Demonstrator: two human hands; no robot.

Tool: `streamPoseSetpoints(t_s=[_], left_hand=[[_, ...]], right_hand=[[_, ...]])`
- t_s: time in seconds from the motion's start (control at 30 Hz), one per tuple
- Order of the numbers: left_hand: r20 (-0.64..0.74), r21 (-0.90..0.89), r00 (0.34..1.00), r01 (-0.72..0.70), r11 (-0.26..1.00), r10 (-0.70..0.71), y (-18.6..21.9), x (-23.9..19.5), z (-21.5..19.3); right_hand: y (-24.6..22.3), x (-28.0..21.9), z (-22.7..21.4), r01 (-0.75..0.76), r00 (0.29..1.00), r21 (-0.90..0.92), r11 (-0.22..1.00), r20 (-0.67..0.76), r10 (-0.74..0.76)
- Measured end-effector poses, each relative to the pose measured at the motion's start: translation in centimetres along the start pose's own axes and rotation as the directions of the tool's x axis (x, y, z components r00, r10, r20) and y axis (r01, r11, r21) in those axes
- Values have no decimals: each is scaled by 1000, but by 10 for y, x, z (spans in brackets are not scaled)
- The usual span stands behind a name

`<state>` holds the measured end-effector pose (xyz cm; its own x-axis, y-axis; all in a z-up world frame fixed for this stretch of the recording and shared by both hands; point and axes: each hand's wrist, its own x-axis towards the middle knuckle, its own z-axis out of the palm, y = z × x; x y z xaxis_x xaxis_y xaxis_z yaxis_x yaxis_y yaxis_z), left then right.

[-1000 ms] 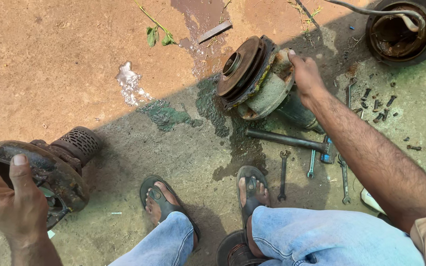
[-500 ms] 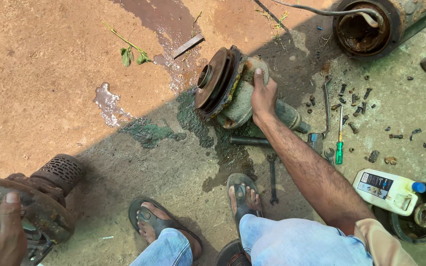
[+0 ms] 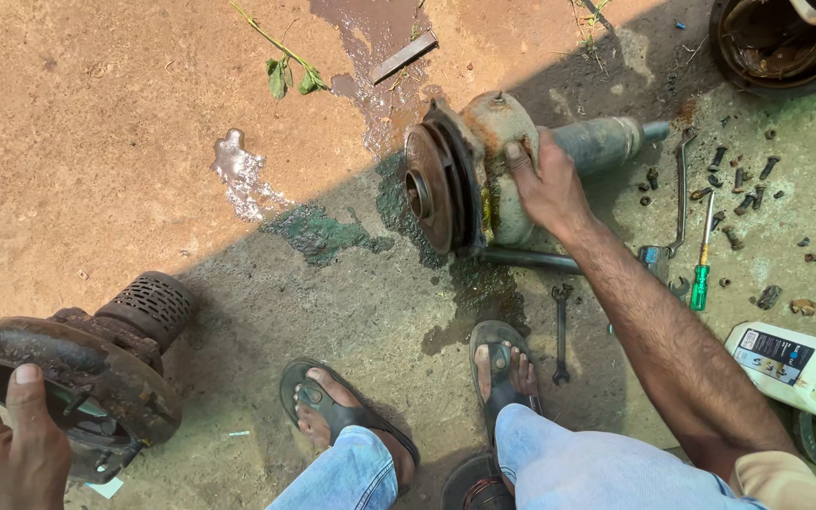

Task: The person disassembles a motor and pump assembly using a hammer and wrenches, removes the housing and impeller, and then reassembles the components. The person uses a hammer to separate the housing from the motor and then fits the impeller back onto the shaft.

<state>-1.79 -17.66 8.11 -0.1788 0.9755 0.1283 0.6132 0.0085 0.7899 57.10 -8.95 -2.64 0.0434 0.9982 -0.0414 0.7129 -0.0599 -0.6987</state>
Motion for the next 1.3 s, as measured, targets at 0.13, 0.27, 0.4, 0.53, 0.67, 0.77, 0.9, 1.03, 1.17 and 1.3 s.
streamPoseSetpoints(t_s=[0.13, 0.27, 0.4, 0.53, 0.67, 0.77, 0.9, 1.03, 1.17, 1.3], left_hand=[[-48, -130, 993, 99, 986, -106, 9, 7, 4], [-86, -53, 992, -97, 994, 93, 6, 4, 0], [-130, -60, 992, -13, 998, 5, 15, 3, 0], [-110, -104, 994, -18, 994, 6, 28, 11, 12], [-54, -46, 994, -101, 994, 98, 34, 20, 20], [-71, -88, 987, -149, 985, 143, 35, 21, 16], [-3, -66, 992, -128, 990, 128, 43, 22, 12], [227, 104, 974, -3, 995, -21, 80, 54, 31], [650, 270, 759, -199, 942, -26, 122, 90, 90], [810, 169, 586, -234, 957, 0, 145, 106, 193]], right_hand=[[-23, 35, -3, -55, 954, -118, 992, 288, 87], [-48, 81, -5, 155, 854, -232, 960, 521, -12], [-71, 100, -1, 368, 757, -467, 804, 652, 32], [-88, 97, 16, 605, 675, -460, 650, 729, -112], [-113, 110, 45, 761, 566, -490, 425, 822, -66], [-123, 108, 65, 871, 428, -362, 333, 891, -152], [-134, 90, 63, 881, 410, -344, 324, 898, -162], [-141, 49, 62, 840, 504, -385, 383, 816, -284], [-138, 11, 65, 815, 579, -432, 386, 587, -566], [-138, -9, 64, 786, 615, -338, 517, 511, -601]])
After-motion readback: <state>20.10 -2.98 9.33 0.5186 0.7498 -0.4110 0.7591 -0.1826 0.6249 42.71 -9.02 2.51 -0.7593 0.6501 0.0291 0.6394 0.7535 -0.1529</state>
